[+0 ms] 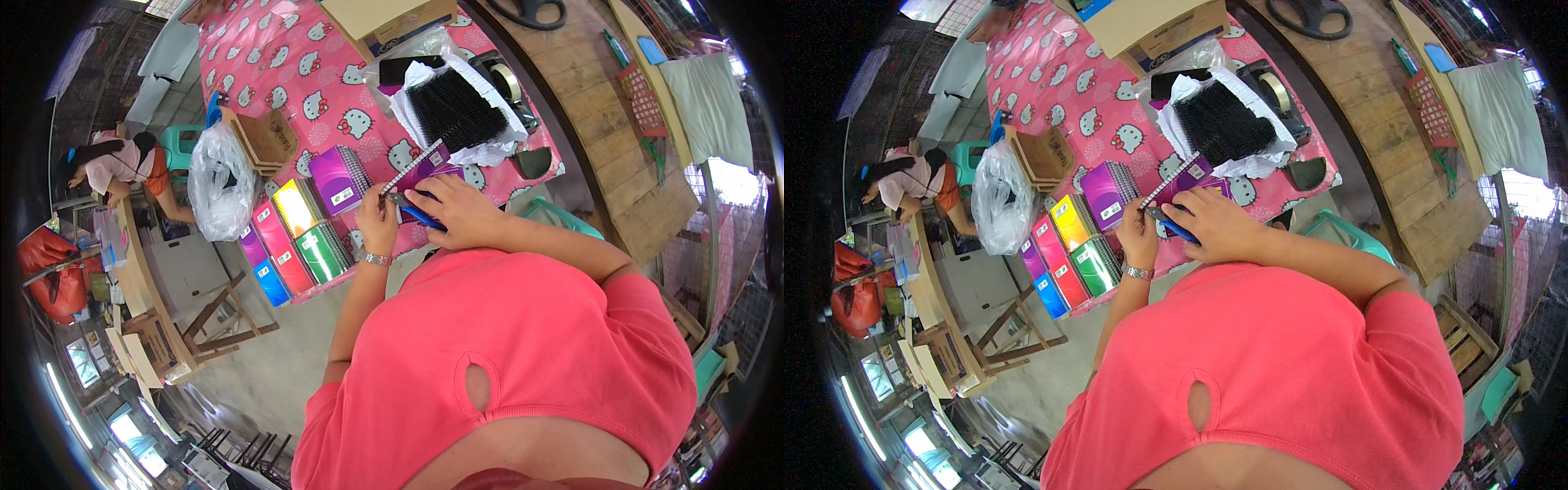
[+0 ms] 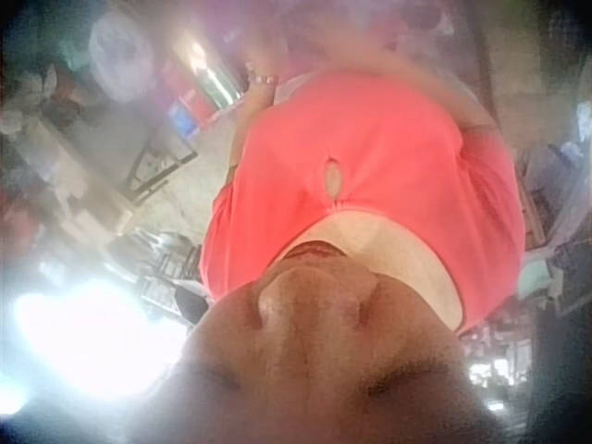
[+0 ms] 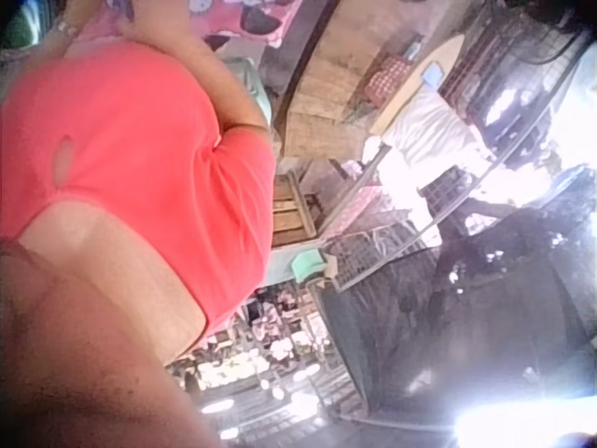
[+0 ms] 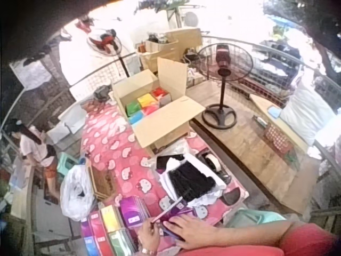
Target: The person organizes stacks of notebooks by color on a table, placing them into a bag and a box.
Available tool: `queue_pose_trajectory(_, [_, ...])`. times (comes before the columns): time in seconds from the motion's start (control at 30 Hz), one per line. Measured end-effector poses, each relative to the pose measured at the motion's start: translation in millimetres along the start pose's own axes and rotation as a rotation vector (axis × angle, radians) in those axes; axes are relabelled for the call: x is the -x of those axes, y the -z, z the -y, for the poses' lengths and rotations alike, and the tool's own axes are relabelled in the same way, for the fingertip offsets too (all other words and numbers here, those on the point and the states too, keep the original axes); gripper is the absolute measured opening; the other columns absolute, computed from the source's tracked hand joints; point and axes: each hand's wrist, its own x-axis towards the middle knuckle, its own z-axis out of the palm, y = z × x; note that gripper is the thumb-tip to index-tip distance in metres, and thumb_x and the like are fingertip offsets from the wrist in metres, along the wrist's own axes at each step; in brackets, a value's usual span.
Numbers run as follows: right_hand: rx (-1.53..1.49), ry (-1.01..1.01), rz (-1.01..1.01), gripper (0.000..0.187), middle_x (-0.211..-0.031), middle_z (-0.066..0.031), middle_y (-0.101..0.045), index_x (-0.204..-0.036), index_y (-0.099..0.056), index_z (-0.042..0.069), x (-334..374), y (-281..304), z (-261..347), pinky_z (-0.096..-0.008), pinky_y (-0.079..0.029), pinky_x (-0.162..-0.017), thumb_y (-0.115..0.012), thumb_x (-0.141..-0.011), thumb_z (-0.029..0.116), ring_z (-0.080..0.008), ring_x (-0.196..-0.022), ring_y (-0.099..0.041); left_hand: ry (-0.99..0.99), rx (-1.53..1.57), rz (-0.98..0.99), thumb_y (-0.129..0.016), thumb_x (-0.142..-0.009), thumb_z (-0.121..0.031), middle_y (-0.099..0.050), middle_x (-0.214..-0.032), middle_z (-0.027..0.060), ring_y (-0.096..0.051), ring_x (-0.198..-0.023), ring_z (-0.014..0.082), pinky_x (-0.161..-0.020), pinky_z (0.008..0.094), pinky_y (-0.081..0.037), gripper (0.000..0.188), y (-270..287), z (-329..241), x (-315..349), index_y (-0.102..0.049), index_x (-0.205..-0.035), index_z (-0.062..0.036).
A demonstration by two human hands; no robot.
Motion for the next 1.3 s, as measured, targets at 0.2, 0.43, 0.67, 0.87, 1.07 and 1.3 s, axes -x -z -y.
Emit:
queue_pose_trajectory(0.2, [-1.167, -0.637, 0.364, 0.067, -0.12, -0.0149, -0.054, -0.14, -0.044, 0.005, -2.3, 0.8, -6.2, -0.038, -0.047, -0.091, -0.068, -0.078, 0.013, -0.026, -0.107, -0.055, -0.12, -0.066, -0.048, -0.062, -0.08, 0.004, -0.066, -0.088, 0.0134, -0.065, -0.073, 0.0289, -0.067, 0.0363, -0.05, 0.017, -0.2, -13.3, -3.5, -0.064, -0.095, -0.0034])
queue_pose_trajectory(0.43, [-0.587, -0.469, -0.016, 0.065, -0.118, -0.0179, -0.054, -0.132, -0.052, 0.009, 34.7, 15.2, -41.3, -0.0393, -0.041, -0.099, -0.074, -0.072, 0.019, -0.0321, -0.114, -0.053, 0.363, 0.622, -0.355, -0.058, -0.091, -0.002, -0.058, -0.093, 0.008, -0.062, -0.077, 0.0193, -0.059, 0.0343, -0.06, 0.02, 26.3, -8.6, -12.4, -0.05, -0.11, 0.0004])
queue_pose_trajectory(0.67, [0.009, -0.538, 0.13, 0.065, -0.118, -0.0187, -0.052, -0.126, -0.053, 0.006, 107.6, -28.5, -108.2, -0.0434, -0.044, -0.096, -0.075, -0.066, 0.017, -0.0378, -0.111, -0.052, 0.491, 0.615, -0.523, -0.056, -0.092, -0.001, -0.058, -0.096, 0.0094, -0.059, -0.073, 0.0154, -0.061, 0.0345, -0.06, 0.02, 62.1, 45.1, -13.7, -0.046, -0.108, 0.0004])
queue_pose_trajectory(0.87, [0.18, -0.42, -0.073, 0.027, -0.097, -0.0143, -0.055, -0.099, -0.062, 0.007, 57.4, -16.3, -105.5, -0.0468, -0.046, -0.084, -0.069, -0.074, 0.012, -0.0359, -0.096, -0.057, 0.458, 0.105, -0.563, -0.068, -0.086, -0.004, -0.057, -0.097, 0.0099, -0.056, -0.079, 0.0157, -0.067, 0.0292, -0.049, 0.029, 57.1, 92.8, 3.6, -0.048, -0.107, 0.0001])
queue_pose_trajectory(1.07, [0.242, -0.411, -0.354, 0.019, -0.089, -0.0137, -0.055, -0.088, -0.057, 0.005, -20.8, -9.4, -154.4, -0.0423, -0.052, -0.068, -0.068, -0.079, 0.018, -0.034, -0.085, -0.061, 0.524, -0.089, -0.565, -0.073, -0.081, -0.006, -0.059, -0.099, 0.0123, -0.058, -0.085, 0.0174, -0.069, 0.0315, -0.05, 0.031, 46.5, 76.8, -8.1, -0.052, -0.102, 0.0011])
queue_pose_trajectory(1.3, [0.335, -0.629, -0.187, 0.027, -0.099, -0.0151, -0.056, -0.097, -0.057, 0.004, -58.6, -35.9, -163.6, -0.0419, -0.055, -0.074, -0.068, -0.082, 0.024, -0.0325, -0.092, -0.063, 0.494, -0.311, -0.527, -0.075, -0.08, -0.011, -0.06, -0.097, 0.0125, -0.058, -0.089, 0.0225, -0.083, 0.034, -0.048, 0.032, 44.4, 71.0, -11.2, -0.056, -0.103, 0.0024])
